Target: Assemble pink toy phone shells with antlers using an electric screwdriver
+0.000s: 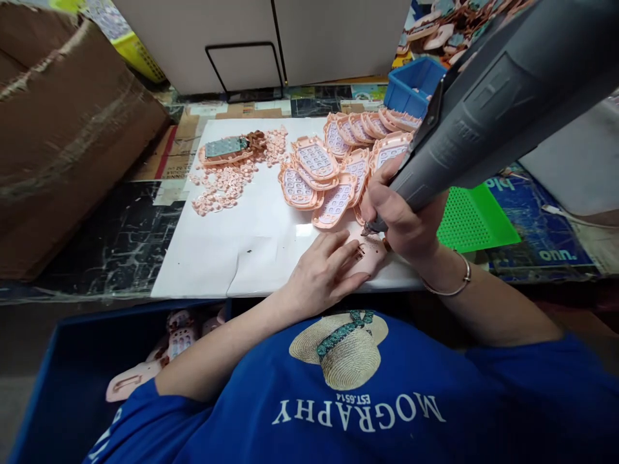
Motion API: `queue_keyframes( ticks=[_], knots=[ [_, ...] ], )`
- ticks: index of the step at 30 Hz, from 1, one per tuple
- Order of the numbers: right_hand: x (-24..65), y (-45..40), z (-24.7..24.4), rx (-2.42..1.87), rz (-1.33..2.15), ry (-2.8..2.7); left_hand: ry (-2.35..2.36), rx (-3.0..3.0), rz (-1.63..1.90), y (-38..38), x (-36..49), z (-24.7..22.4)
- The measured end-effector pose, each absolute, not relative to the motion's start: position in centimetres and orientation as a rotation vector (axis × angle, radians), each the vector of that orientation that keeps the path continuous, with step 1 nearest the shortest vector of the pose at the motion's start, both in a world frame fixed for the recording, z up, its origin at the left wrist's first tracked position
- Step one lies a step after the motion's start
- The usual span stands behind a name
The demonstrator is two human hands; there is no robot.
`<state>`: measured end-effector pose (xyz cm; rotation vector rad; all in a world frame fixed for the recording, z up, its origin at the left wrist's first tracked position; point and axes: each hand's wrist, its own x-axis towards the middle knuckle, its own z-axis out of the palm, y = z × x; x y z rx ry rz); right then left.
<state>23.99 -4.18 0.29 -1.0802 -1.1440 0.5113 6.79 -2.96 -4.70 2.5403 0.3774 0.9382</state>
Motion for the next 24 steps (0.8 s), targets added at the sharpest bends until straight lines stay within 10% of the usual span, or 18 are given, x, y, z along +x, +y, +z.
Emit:
queue_keyframes(
  ticks=[24],
  knots=[
    [24.8, -7.9, 2.8, -0.806, 0.486, -1.072, 0.408, 2.518, 0.933, -3.2, 7.3, -4.1]
  ],
)
